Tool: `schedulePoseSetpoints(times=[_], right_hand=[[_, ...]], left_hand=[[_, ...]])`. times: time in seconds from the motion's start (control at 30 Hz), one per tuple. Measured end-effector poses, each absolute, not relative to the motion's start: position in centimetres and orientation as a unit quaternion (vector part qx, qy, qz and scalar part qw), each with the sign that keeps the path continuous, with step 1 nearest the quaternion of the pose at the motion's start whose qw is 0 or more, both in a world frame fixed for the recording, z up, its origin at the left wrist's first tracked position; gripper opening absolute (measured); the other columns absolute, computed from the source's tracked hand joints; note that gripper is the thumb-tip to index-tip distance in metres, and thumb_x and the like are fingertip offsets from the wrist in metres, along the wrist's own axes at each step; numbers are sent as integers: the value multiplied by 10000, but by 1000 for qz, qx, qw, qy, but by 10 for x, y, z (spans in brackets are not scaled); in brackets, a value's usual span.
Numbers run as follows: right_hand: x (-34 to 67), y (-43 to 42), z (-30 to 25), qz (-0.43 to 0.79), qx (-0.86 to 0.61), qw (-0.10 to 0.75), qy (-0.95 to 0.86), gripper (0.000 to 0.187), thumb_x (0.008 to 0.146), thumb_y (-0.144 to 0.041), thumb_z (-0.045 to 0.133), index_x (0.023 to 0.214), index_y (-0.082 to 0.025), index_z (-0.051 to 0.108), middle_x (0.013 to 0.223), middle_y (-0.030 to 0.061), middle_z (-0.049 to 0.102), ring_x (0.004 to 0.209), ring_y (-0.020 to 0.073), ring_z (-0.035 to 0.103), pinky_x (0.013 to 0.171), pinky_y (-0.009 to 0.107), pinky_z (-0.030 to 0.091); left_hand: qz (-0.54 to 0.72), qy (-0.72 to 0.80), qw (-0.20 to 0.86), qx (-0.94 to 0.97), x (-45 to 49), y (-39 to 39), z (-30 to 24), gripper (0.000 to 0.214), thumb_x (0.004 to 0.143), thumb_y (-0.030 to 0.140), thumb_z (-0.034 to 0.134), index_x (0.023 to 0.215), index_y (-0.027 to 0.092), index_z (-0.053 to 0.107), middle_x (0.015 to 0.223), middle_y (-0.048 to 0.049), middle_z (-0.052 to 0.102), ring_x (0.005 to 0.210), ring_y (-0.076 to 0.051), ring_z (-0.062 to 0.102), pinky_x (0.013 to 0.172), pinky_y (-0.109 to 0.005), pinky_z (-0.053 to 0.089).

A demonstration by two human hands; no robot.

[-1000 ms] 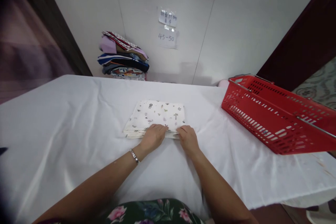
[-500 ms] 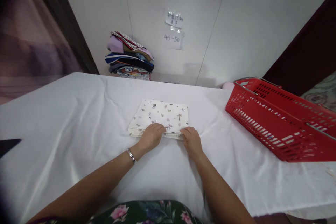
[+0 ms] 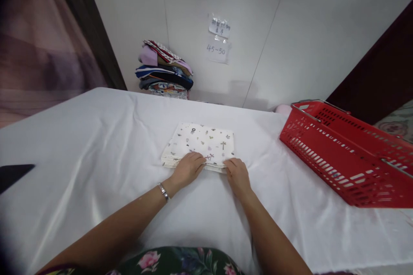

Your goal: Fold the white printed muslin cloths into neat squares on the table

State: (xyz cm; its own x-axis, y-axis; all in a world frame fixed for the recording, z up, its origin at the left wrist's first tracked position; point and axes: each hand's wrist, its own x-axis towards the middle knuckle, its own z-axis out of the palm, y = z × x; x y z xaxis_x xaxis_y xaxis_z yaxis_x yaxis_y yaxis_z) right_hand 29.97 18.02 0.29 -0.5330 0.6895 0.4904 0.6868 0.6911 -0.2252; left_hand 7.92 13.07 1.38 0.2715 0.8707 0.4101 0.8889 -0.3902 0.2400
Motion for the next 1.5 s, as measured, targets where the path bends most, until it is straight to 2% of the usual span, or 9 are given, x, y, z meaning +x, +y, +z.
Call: schedulePoseSetpoints(times=[0.2, 0.33, 0.5, 0.67, 0.83, 0.97, 1.13, 1.27, 1.5], right_hand=[[284, 184, 18, -88, -345, 198, -913, 230, 832, -124, 490, 1011, -185, 621, 944, 88, 610, 870, 222, 508, 727, 335, 369], [262, 186, 21, -94, -301, 176, -932, 233, 838, -122, 480, 1019, -178, 617, 918, 83, 612, 835, 216, 506, 704, 327, 363], [250, 183, 6, -42, -293, 227, -928, 261, 867, -121, 411, 1026, -164, 613, 916, 82, 610, 820, 206, 514, 718, 325, 403], [256, 180, -6, 11, -285, 291, -913, 277, 890, -182, 401, 1093, -195, 589, 939, 80, 609, 859, 216, 536, 798, 384, 435], [257, 183, -9, 30, -294, 294, -909, 294, 885, -171, 389, 1094, -205, 593, 970, 84, 609, 884, 224, 542, 810, 403, 443], [257, 184, -12, 31, -292, 298, -908, 290, 886, -182, 387, 1081, -213, 599, 971, 80, 609, 896, 225, 545, 818, 405, 444], [258, 184, -13, 24, -303, 289, -908, 282, 876, -173, 397, 1071, -200, 599, 979, 84, 605, 903, 228, 540, 829, 410, 445], [257, 183, -12, 27, -303, 290, -907, 302, 879, -177, 387, 1100, -212, 590, 964, 81, 608, 892, 227, 544, 824, 415, 448], [258, 186, -16, 15, -293, 294, -910, 325, 880, -189, 383, 1141, -234, 571, 964, 78, 607, 888, 229, 546, 808, 412, 450]], left_hand=[[-227, -562, 33, -795, 81, 128, 14, 159, 892, 223, 427, 901, 190, 582, 882, -45, 578, 876, -182, 505, 783, -324, 393], [-225, -567, 47, -791, 82, 127, 12, 139, 885, 225, 443, 900, 192, 577, 873, -38, 579, 863, -179, 500, 779, -317, 389], [-227, -566, 49, -791, 79, 124, 11, 140, 883, 212, 440, 908, 195, 576, 895, -35, 586, 867, -172, 508, 790, -313, 385], [-237, -561, 22, -793, 58, 118, 16, 178, 901, 258, 425, 960, 200, 583, 952, -50, 603, 937, -171, 523, 830, -324, 389], [-263, -589, 19, -763, 14, 102, 21, 229, 909, 327, 416, 980, 208, 597, 996, -50, 619, 971, -167, 536, 865, -327, 398], [-297, -649, 37, -699, -19, 85, 19, 217, 898, 288, 428, 981, 209, 612, 1006, -57, 630, 975, -171, 545, 870, -343, 412], [-373, -701, 9, -608, -32, 76, 19, 169, 864, 247, 466, 847, 203, 628, 930, -33, 635, 910, -147, 555, 837, -291, 438], [-416, -725, -56, -545, -27, 82, 21, 175, 830, 303, 502, 724, 208, 603, 899, -16, 619, 879, -145, 557, 732, -252, 457], [-355, -798, -106, -474, -21, 96, 27, 340, 769, 497, 533, 625, 190, 563, 871, -27, 609, 795, -160, 569, 729, -291, 445]])
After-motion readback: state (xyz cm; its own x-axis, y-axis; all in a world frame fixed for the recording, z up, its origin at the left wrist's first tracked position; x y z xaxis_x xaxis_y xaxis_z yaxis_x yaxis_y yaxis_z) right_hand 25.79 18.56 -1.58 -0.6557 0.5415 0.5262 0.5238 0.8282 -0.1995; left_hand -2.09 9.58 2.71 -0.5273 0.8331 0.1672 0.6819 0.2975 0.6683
